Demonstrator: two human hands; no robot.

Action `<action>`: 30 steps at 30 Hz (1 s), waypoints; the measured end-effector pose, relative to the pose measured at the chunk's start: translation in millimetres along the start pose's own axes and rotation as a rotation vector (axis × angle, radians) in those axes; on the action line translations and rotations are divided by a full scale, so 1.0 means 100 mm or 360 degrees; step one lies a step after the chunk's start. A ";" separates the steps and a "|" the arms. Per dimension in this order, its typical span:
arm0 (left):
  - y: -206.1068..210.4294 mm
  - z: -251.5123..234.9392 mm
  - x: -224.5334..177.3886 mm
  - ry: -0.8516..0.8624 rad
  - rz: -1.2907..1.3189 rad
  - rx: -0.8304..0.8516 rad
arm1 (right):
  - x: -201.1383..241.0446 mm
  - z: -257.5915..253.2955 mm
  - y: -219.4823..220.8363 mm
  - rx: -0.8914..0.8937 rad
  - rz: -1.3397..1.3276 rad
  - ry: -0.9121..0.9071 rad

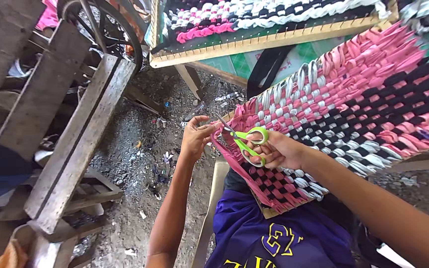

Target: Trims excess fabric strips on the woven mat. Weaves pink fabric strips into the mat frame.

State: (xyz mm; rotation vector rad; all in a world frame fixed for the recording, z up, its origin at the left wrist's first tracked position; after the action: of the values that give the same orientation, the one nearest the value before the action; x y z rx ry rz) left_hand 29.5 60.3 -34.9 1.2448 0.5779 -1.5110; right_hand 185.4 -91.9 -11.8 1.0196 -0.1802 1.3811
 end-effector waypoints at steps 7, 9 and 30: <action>0.01 0.10 -0.05 0.0081 -0.0268 0.0200 | -0.01 0.03 -0.09 0.0045 0.0059 0.0127; 0.03 0.13 -0.09 0.0096 -0.0323 0.0254 | -0.04 0.05 -0.14 0.0050 0.0065 0.0145; 0.02 0.10 -0.03 0.0052 -0.0269 0.0215 | 0.01 -0.03 -0.17 0.0021 0.0102 -0.0140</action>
State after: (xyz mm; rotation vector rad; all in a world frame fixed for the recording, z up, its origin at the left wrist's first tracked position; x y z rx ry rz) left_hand 27.2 52.2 -28.5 1.3534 0.6237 -1.6967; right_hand 199.2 -86.5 -21.1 1.0946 -0.2713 1.3978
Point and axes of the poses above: each hand's wrist, its own z-axis away from the middle knuckle, its own y-axis out of the palm, x = y × z, the point moved 9 cm from there along -z, towards the middle knuckle, and after that the axes turned 1 degree about y, right-handed, at the moved point
